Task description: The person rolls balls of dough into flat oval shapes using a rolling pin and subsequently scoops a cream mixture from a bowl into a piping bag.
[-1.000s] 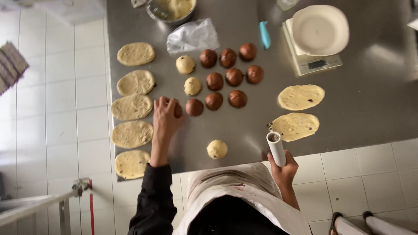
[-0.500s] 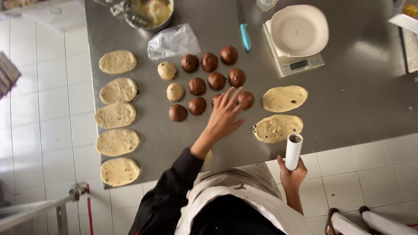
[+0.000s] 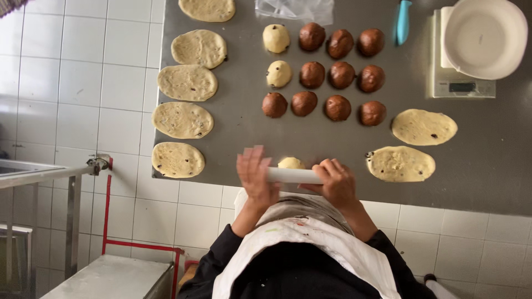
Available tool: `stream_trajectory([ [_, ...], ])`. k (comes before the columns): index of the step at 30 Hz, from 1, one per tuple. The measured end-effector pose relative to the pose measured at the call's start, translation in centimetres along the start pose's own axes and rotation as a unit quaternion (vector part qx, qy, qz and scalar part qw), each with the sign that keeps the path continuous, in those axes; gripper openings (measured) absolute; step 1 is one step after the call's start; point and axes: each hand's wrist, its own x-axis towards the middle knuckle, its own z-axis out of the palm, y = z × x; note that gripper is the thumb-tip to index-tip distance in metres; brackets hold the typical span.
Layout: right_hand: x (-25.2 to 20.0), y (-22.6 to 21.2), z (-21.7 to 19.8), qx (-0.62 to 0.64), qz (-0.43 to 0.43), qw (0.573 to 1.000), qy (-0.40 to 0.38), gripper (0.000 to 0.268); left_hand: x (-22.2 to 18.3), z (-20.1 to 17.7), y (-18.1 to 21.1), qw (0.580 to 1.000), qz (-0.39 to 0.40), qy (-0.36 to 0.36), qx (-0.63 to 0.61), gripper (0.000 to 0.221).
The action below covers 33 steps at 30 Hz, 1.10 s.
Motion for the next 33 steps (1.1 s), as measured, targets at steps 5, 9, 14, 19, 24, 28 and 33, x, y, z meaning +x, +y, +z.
stream_trajectory([
  [5, 0.7, 1.5, 5.5, -0.097, 0.033, 0.991, -0.091, 0.074, 1.0, 1.4, -1.9, 0.975, 0.029, -0.161, 0.15, 0.061],
  [9, 6.9, 2.9, 6.0, -0.17, 0.112, 0.979, 0.005, 0.065, 7.6, 2.9, -4.2, 0.984, 0.022, -0.122, 0.125, 0.065],
  [14, 13.4, 3.4, 4.5, -0.158, 0.183, 0.97, -0.013, 0.068, 14.0, 4.1, -6.1, 0.978, -0.014, -0.12, 0.169, 0.064],
  [19, 5.9, -0.5, 4.5, -0.043, 0.13, 0.99, -0.018, 0.065, 5.7, 1.1, -3.5, 0.968, -0.007, -0.229, 0.105, 0.072],
  [24, -0.7, -2.2, 4.7, -0.029, 0.126, 0.989, -0.068, 0.054, -0.6, -1.8, -2.2, 0.951, 0.109, -0.225, 0.18, 0.064],
  [28, 5.7, 1.2, 5.7, -0.088, 0.126, 0.988, -0.022, 0.062, 5.0, 1.5, -4.5, 0.968, 0.047, -0.224, 0.104, 0.07],
  [33, 14.9, 3.7, 4.8, -0.14, 0.156, 0.978, -0.024, 0.064, 13.0, 4.1, -7.3, 0.969, 0.018, -0.136, 0.204, 0.07],
])
